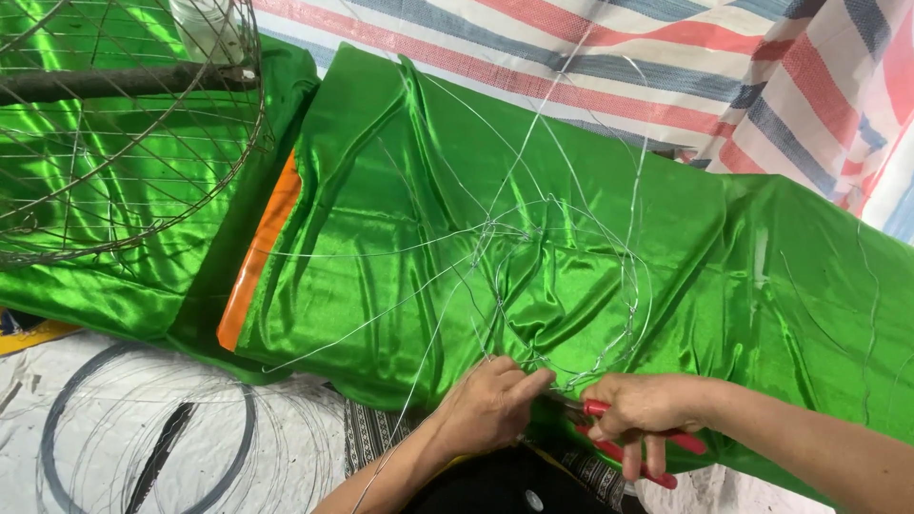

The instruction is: Assembling a circular wire frame by cutting and bending thin metal wires using pliers.

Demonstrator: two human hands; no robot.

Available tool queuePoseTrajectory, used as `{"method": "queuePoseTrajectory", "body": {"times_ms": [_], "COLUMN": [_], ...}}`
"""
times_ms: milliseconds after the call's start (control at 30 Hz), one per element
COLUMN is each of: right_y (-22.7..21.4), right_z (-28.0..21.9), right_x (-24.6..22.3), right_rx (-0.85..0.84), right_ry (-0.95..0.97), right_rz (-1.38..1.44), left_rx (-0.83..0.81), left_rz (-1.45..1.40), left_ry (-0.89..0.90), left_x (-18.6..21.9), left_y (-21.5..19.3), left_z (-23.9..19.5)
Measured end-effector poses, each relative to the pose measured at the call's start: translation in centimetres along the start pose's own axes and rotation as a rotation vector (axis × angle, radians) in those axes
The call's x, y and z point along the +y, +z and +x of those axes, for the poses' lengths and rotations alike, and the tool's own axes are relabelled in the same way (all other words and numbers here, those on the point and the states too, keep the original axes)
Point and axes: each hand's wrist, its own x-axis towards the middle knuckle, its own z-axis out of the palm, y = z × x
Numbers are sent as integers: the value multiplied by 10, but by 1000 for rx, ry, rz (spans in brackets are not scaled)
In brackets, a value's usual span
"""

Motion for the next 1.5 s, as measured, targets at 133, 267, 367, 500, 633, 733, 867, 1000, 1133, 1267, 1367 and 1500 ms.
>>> {"method": "queuePoseTrajectory", "body": {"times_ms": [133,267,367,500,633,733,867,1000,1133,1267,1367,1500], "right_y": [2,-6,-8,-8,-10,-10,-11,-12,-10,-9,-10,-9], "right_z": [-13,-12,-10,-11,-9,-7,-4,-2,-5,-8,-7,-8], "right_x": [-8,0,-1,-3,0,1,0,0,-2,-4,-3,-3], "right_rx": [6,-81,-95,-108,-109,-102,-99,-108,-92,-111,-98,-77], "right_ry": [21,16,17,28,10,17,21,19,18,14,6,12], "right_rz": [-48,152,173,142,147,88,109,85,49,102,116,72], "left_rx": [31,-48,-51,-51,-32,-30,-46,-67,-31,-64,-58,-63], "left_rz": [-27,-62,-65,-54,-11,6,-34,-43,-58,-33,-40,-10], "left_ry": [-9,-5,7,16,-6,14,29,58,81,64,58,48], "left_x": [-2,-5,-8,-8,-12,-15,-12,-13,-15,-15,-13,-11], "left_y": [-5,-6,-2,-1,17,22,8,5,8,8,6,5], "left_z": [0,-1,-2,-2,-9,-12,-6,-5,-7,-8,-6,-5]}}
